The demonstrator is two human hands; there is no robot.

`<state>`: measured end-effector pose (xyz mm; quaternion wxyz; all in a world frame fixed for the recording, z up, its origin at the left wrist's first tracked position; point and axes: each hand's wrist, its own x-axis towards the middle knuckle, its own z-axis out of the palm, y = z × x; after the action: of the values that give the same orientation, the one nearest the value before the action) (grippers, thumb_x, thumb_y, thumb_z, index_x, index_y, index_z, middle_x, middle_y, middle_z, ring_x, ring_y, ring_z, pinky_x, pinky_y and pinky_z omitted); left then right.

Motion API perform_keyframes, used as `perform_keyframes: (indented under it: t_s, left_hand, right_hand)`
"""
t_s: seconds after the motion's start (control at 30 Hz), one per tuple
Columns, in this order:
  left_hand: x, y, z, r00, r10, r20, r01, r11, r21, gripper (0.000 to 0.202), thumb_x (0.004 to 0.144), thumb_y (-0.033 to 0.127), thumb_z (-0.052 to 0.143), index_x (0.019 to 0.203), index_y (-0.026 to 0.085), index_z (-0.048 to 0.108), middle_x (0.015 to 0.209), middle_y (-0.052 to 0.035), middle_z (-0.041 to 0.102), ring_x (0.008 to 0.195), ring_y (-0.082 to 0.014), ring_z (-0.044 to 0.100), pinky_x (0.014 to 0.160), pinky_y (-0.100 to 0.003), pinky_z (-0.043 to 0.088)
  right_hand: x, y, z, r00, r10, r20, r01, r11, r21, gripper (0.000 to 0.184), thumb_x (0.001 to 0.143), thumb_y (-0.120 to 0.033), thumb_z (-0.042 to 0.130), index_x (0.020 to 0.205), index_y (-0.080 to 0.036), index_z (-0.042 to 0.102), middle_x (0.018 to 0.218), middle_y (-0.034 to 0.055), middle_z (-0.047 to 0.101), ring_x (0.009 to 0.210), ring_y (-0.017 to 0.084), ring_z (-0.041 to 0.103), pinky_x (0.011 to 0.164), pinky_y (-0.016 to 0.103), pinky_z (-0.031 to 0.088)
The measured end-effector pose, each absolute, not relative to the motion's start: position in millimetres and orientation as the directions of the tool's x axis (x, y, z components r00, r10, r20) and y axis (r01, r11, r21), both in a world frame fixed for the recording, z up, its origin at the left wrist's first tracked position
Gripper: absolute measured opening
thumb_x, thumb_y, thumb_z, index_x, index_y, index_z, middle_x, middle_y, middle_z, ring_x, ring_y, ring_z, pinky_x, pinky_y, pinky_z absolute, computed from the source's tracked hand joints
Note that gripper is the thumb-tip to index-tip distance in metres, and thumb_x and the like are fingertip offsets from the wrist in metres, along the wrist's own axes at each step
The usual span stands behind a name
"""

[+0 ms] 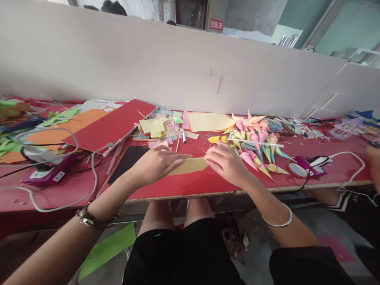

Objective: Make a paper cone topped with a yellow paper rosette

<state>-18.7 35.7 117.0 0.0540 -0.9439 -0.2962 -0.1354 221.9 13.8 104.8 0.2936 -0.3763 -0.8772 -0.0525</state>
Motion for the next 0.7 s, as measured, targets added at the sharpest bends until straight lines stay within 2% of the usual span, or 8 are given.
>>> perform_keyframes:
  t_s: [0.1,0.2,0.3,0.37,0.43,0.57,0.7]
  left_hand:
    - [-10,36,121,0.743,0.547,0.386,0.616,-0.784,-0.075,0.038,0.09,0.032,0.024,0.104,0.022,0.058,0.089,-0.0018,0.067,0.077,-0.0139,0.059,0.079,-0.032,0.041]
    - [-4,36,122,0.723,0.517,0.459,0.629,-0.766,-0.128,0.04,0.09,0.031,0.023,0.094,0.02,0.061,0.076,-0.0005,0.067,0.067,-0.0124,0.059,0.074,-0.03,0.043]
    - [1,35,123,0.732,0.451,0.51,0.616,-0.759,-0.212,0.034,0.089,0.028,0.028,0.09,0.019,0.061,0.074,0.0008,0.067,0.067,-0.0117,0.058,0.073,-0.028,0.043]
    - [4,33,124,0.729,0.395,0.559,0.624,-0.72,-0.305,0.026,0.087,0.023,0.034,0.087,0.019,0.06,0.078,0.0014,0.066,0.071,-0.0118,0.058,0.076,-0.029,0.041]
    - [8,32,124,0.761,0.322,0.563,0.597,-0.689,-0.411,0.023,0.084,0.018,0.036,0.079,0.019,0.059,0.071,0.0028,0.064,0.067,-0.0109,0.057,0.079,-0.029,0.039]
    - [13,33,120,0.825,0.227,0.517,0.52,-0.662,-0.539,0.026,0.083,0.013,0.035,0.065,0.019,0.053,0.051,0.0066,0.053,0.05,-0.0076,0.048,0.073,-0.026,0.039]
    - [-3,44,112,0.812,0.248,0.529,0.544,-0.65,-0.531,0.026,0.081,0.012,0.036,0.061,0.02,0.05,0.049,0.007,0.051,0.047,-0.0073,0.046,0.067,-0.025,0.038]
  right_hand:
    - [215,11,107,-0.541,0.655,0.527,0.708,0.693,-0.135,0.021,0.089,-0.02,0.032,0.079,-0.02,0.051,0.072,-0.0013,0.06,0.067,0.011,0.054,0.09,0.035,0.032]
    - [211,13,102,-0.573,0.637,0.516,0.693,0.712,-0.11,0.015,0.088,-0.025,0.038,0.086,-0.018,0.051,0.08,0.0022,0.062,0.074,0.013,0.056,0.088,0.033,0.033]
    - [206,16,98,-0.592,0.653,0.473,0.717,0.694,-0.061,0.021,0.089,-0.023,0.036,0.082,-0.017,0.055,0.073,0.0029,0.062,0.07,0.013,0.055,0.073,0.027,0.037]
    - [201,18,98,-0.577,0.697,0.426,0.76,0.649,-0.034,0.026,0.089,-0.024,0.034,0.078,-0.017,0.057,0.065,0.0018,0.061,0.061,0.012,0.053,0.06,0.024,0.033]
    - [196,19,100,-0.567,0.73,0.381,0.783,0.621,-0.025,0.03,0.089,-0.029,0.035,0.076,-0.017,0.058,0.06,0.0013,0.059,0.055,0.012,0.051,0.053,0.023,0.028]
    - [190,22,105,-0.571,0.754,0.325,0.769,0.629,-0.11,0.033,0.089,-0.033,0.034,0.072,-0.017,0.058,0.054,-0.0011,0.055,0.049,0.01,0.047,0.048,0.021,0.021]
    - [202,23,104,-0.581,0.765,0.277,0.728,0.641,-0.244,0.033,0.089,-0.031,0.035,0.069,-0.017,0.056,0.053,-0.0027,0.051,0.05,0.008,0.045,0.05,0.019,0.023]
